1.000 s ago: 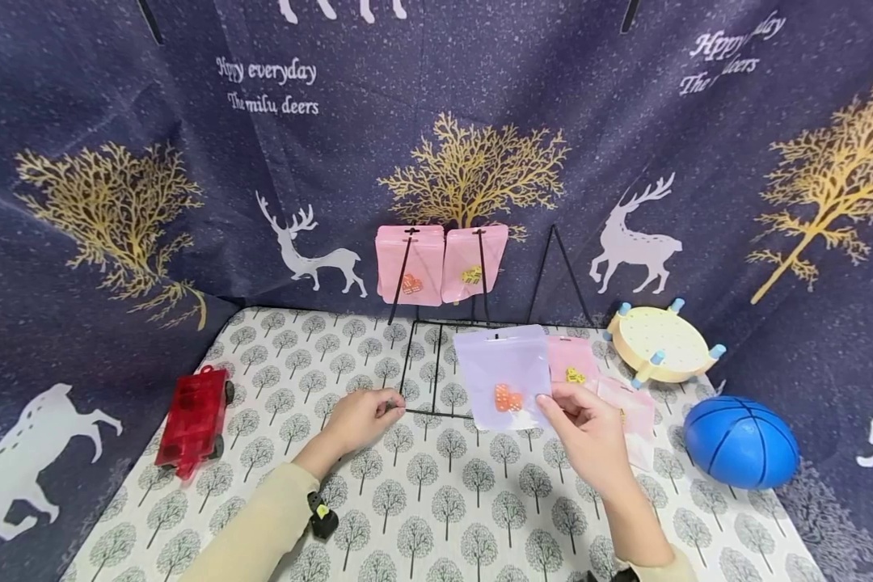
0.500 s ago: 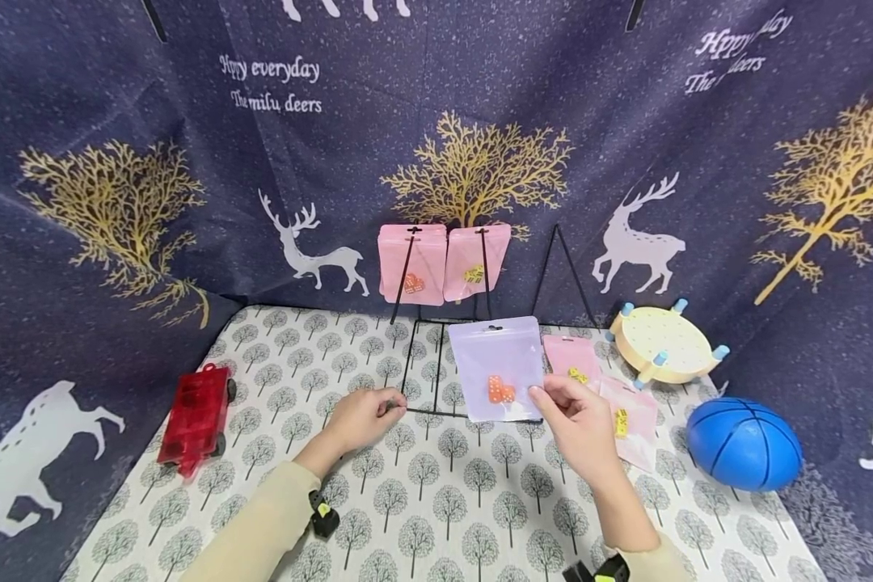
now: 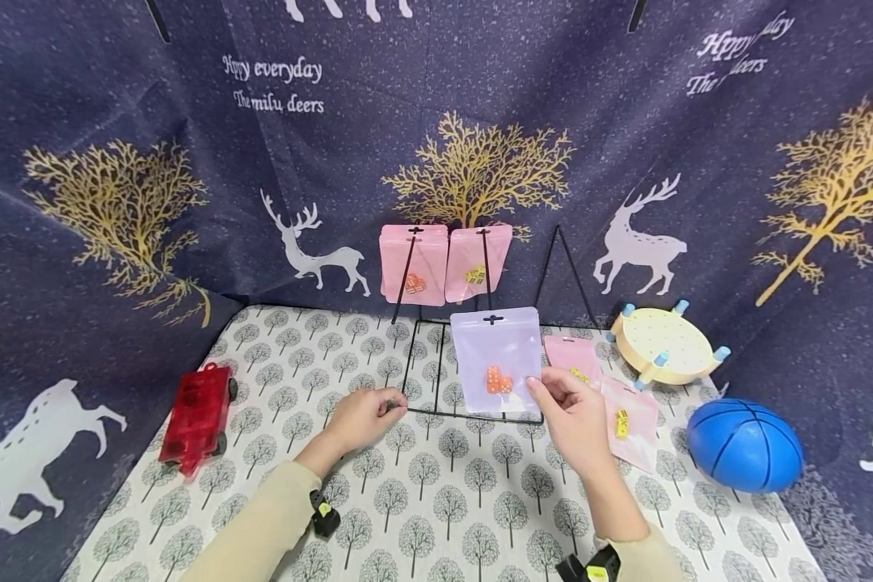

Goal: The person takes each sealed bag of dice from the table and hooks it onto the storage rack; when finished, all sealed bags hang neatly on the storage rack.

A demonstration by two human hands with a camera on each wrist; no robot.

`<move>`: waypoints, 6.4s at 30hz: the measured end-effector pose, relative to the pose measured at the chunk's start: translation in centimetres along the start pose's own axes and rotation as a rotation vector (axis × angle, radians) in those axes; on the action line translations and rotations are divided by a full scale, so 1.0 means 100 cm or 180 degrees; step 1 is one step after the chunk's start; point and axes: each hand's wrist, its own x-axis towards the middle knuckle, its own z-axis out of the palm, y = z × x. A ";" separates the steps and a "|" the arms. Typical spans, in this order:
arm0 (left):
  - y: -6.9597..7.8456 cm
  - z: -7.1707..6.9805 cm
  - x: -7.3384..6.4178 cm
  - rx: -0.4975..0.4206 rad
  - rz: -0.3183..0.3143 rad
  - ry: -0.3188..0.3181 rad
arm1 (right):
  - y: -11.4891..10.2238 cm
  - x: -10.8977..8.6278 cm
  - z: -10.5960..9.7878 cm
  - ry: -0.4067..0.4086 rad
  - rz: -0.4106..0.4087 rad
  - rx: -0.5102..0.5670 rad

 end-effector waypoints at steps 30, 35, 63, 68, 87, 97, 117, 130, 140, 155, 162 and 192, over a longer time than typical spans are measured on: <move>-0.003 0.001 0.000 0.0000 0.0037 -0.0016 | 0.023 0.042 0.038 0.0274 0.0388 0.0172; -0.005 0.003 0.000 0.0026 0.0045 -0.0003 | 0.028 0.055 0.043 0.0335 0.0472 0.0166; -0.004 0.002 -0.001 0.0019 0.0011 -0.0001 | 0.046 0.125 0.068 0.0501 0.0529 0.0130; -0.002 0.001 -0.001 0.0017 -0.0014 -0.0020 | 0.051 0.130 0.069 0.0491 0.0639 0.0066; -0.004 0.003 0.000 0.0035 0.0007 -0.0017 | 0.080 0.105 0.045 0.0216 0.1135 0.0325; -0.003 0.002 0.000 0.0051 0.0038 0.0003 | 0.074 0.067 0.010 0.0228 0.0733 -0.0549; -0.001 0.002 0.000 0.0039 -0.0040 -0.0036 | 0.077 -0.020 -0.087 0.0693 0.1498 -0.2319; -0.001 0.002 0.000 0.0047 -0.0033 0.0015 | 0.100 -0.041 -0.116 0.0706 0.1914 -0.2770; -0.003 0.003 0.000 0.0054 0.0016 0.0006 | 0.110 -0.041 -0.117 0.0622 0.2124 -0.2919; -0.004 0.003 0.000 0.0034 0.0022 -0.0007 | 0.109 -0.037 -0.118 0.0559 0.2169 -0.2971; -0.003 0.003 0.000 0.0024 0.0058 -0.0006 | 0.107 -0.037 -0.122 0.0718 0.2124 -0.2604; -0.002 0.001 0.001 0.0075 -0.0044 -0.0058 | 0.099 -0.039 -0.125 0.0760 0.2348 -0.1524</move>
